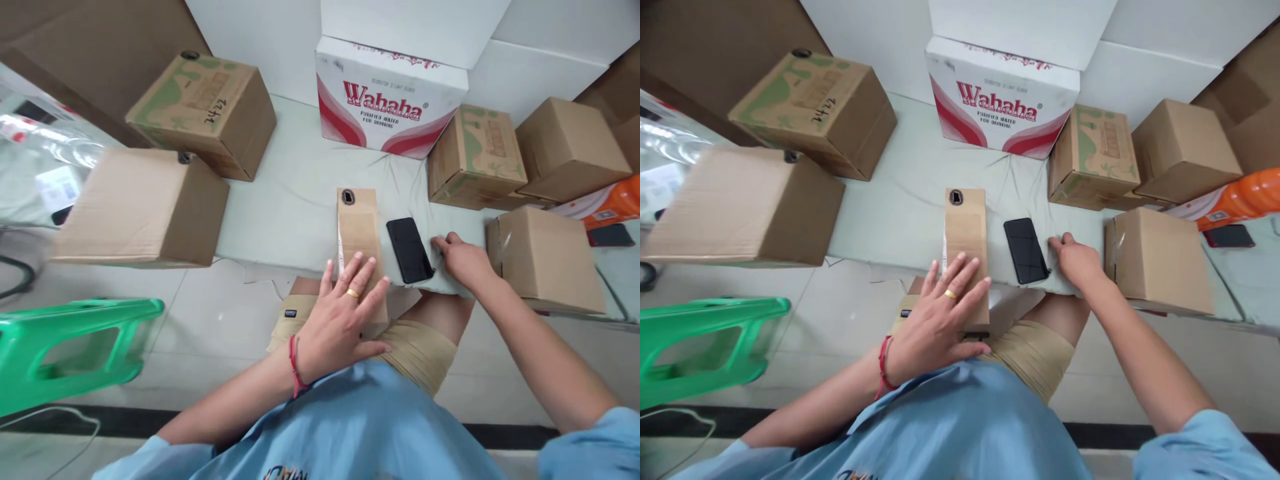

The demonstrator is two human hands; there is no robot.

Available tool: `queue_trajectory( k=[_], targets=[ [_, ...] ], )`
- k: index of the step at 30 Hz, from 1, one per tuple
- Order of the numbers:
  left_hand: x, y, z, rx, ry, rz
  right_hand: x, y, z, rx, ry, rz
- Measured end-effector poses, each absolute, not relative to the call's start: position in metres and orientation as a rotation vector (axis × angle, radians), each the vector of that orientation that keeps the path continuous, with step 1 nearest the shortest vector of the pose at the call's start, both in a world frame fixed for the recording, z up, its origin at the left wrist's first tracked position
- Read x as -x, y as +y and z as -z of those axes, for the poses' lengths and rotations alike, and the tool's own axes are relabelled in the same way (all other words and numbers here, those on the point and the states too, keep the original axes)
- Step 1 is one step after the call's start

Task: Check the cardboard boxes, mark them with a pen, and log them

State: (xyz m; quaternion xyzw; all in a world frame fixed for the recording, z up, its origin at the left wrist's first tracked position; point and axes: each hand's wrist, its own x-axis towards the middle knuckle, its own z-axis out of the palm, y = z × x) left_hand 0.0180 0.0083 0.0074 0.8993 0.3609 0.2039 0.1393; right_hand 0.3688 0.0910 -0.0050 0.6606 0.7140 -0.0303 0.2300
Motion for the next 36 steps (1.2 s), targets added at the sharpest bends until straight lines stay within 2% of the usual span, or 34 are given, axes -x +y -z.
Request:
queue_trajectory(
  k=[3, 8, 13, 20, 22, 23, 24, 25, 27, 29, 31, 36],
  targets=[
    [-0.02, 0.009, -0.006, -2.647, 1.039, -0.413, -0.371, 0.107, 0.001, -1.599, 1.997, 0.037],
    [-0.017, 0.009, 0.004, -2.63, 1.036, -0.461, -0.39, 0.118, -0.005, -1.492, 2.099, 0.074],
    [-0.017, 0.008, 0.008, -2.599, 0.993, -0.518, -0.406, 0.124, -0.017, -1.765, 2.301, 0.18],
    [-0.017, 0.011, 0.004, -2.547, 0.969, -0.513, -0.38, 0.142, -0.058, -2.568, 2.501, 0.033],
    [-0.018, 0.012, 0.002, -2.542, 0.971, -0.512, -0.345, 0.149, -0.062, -2.792, 2.76, 0.329],
    [-0.018, 0.013, 0.001, -2.539, 0.975, -0.515, -0.323, 0.152, -0.061, -2.856, 2.928, 0.781],
    [-0.019, 0.013, 0.0, -2.537, 0.979, -0.517, -0.3, 0.156, -0.058, -2.805, 2.991, 1.015],
    [-0.019, 0.014, -0.001, -2.537, 0.981, -0.522, -0.276, 0.161, -0.054, -2.75, 2.998, 1.176],
    [-0.02, 0.015, -0.002, -2.541, 0.984, -0.535, -0.231, 0.171, -0.045, -2.632, 2.828, 1.789],
    [-0.02, 0.015, -0.002, -2.55, 0.987, -0.544, -0.198, 0.179, -0.035, -2.584, 2.687, 2.055],
    [-0.02, 0.015, -0.001, -2.561, 0.994, -0.563, -0.179, 0.183, -0.027, -2.686, 2.686, 2.037],
    [-0.022, 0.013, 0.004, -2.604, 1.022, -0.674, -0.172, 0.174, -0.018, -2.888, 2.902, 1.586]
  ],
)
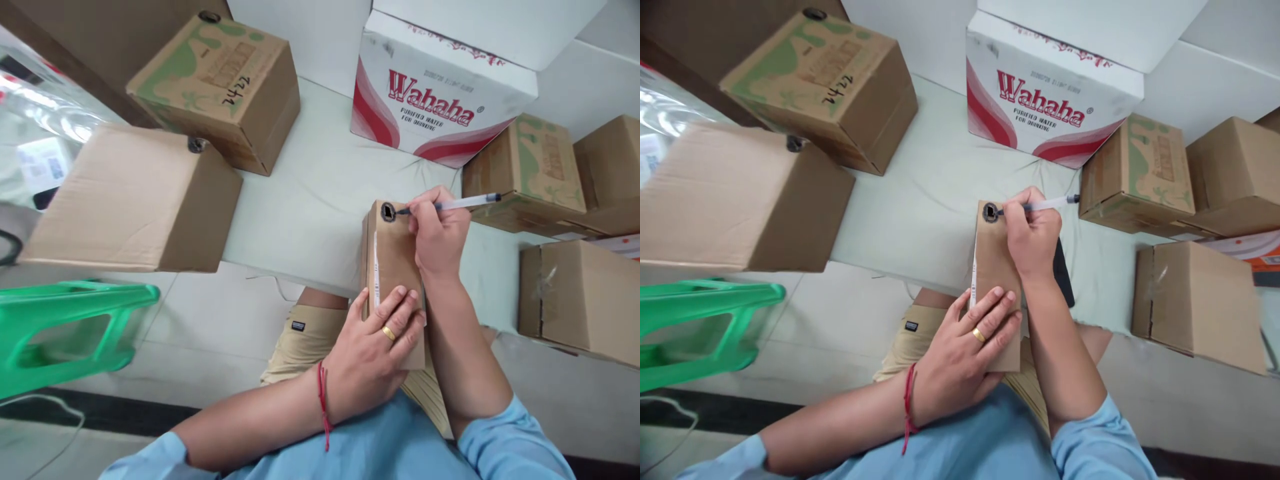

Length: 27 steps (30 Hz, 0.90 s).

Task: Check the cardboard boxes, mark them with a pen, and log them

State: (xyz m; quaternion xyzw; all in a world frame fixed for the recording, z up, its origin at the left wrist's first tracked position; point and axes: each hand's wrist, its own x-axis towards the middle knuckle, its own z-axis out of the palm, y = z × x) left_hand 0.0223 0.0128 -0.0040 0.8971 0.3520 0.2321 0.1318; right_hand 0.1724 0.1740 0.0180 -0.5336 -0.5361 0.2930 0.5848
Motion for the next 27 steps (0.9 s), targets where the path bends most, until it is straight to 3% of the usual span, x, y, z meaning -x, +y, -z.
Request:
queue_trajectory(
  k=[27],
  targets=[
    [-0.018, 0.021, 0.005, -2.702, 0.945, -0.761, -0.164, 0.161, -0.031, 1.444, -1.442, -0.658]
  ],
)
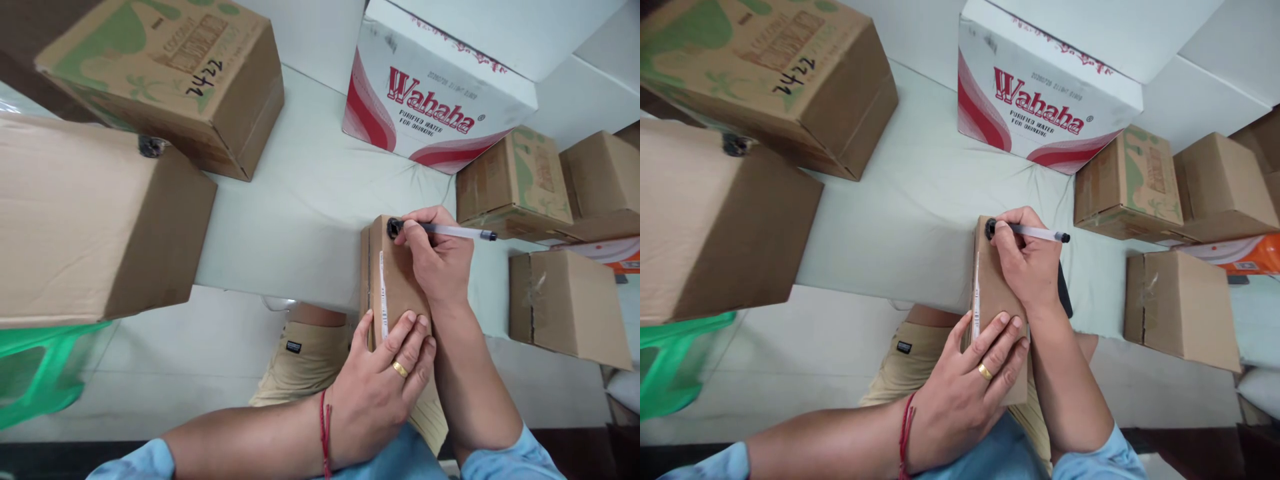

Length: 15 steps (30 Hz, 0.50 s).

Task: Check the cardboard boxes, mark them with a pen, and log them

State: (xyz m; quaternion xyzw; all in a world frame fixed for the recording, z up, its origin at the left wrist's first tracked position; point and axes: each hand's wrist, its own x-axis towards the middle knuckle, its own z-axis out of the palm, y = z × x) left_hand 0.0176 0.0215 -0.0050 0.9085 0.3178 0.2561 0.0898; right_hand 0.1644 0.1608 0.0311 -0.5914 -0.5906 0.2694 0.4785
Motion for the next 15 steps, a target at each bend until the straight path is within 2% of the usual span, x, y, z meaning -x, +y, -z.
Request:
queue_trajectory(
  k=[15],
  targets=[
    [-0.0176, 0.0203, 0.0062, -2.681, 0.925, -0.763, -0.1668, 0.1598, -0.0296, 1.417, -1.401, -0.536]
  ],
)
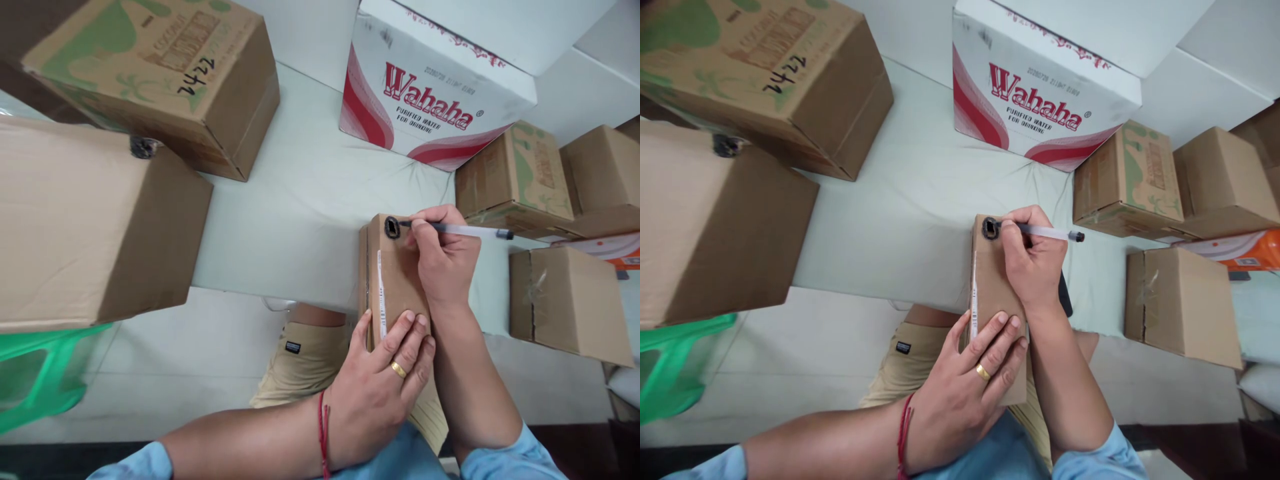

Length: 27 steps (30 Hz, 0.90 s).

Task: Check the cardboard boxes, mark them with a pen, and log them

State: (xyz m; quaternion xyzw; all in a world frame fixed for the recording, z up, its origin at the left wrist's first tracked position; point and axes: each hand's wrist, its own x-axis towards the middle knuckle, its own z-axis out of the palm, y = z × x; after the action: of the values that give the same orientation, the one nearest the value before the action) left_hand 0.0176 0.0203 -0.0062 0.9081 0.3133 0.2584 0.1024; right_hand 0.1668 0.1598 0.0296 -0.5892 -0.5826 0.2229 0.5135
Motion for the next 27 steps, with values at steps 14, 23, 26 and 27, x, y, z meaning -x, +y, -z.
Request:
queue_trajectory(
  k=[14, 23, 26, 27],
  targets=[
    [-0.0177, 0.0219, 0.0027, -2.69, 0.947, -0.782, -0.1638, 0.1623, -0.0305, 1.521, -1.463, -0.456],
    [-0.018, 0.0218, 0.0036, -2.704, 0.962, -0.769, -0.1649, 0.1615, -0.0298, 1.58, -1.396, -0.376],
    [-0.0181, 0.0222, 0.003, -2.688, 0.964, -0.777, -0.1649, 0.1604, -0.0302, 1.574, -1.389, -0.38],
    [-0.0181, 0.0224, 0.0028, -2.685, 0.964, -0.783, -0.165, 0.16, -0.0301, 1.573, -1.39, -0.378]
  ],
)
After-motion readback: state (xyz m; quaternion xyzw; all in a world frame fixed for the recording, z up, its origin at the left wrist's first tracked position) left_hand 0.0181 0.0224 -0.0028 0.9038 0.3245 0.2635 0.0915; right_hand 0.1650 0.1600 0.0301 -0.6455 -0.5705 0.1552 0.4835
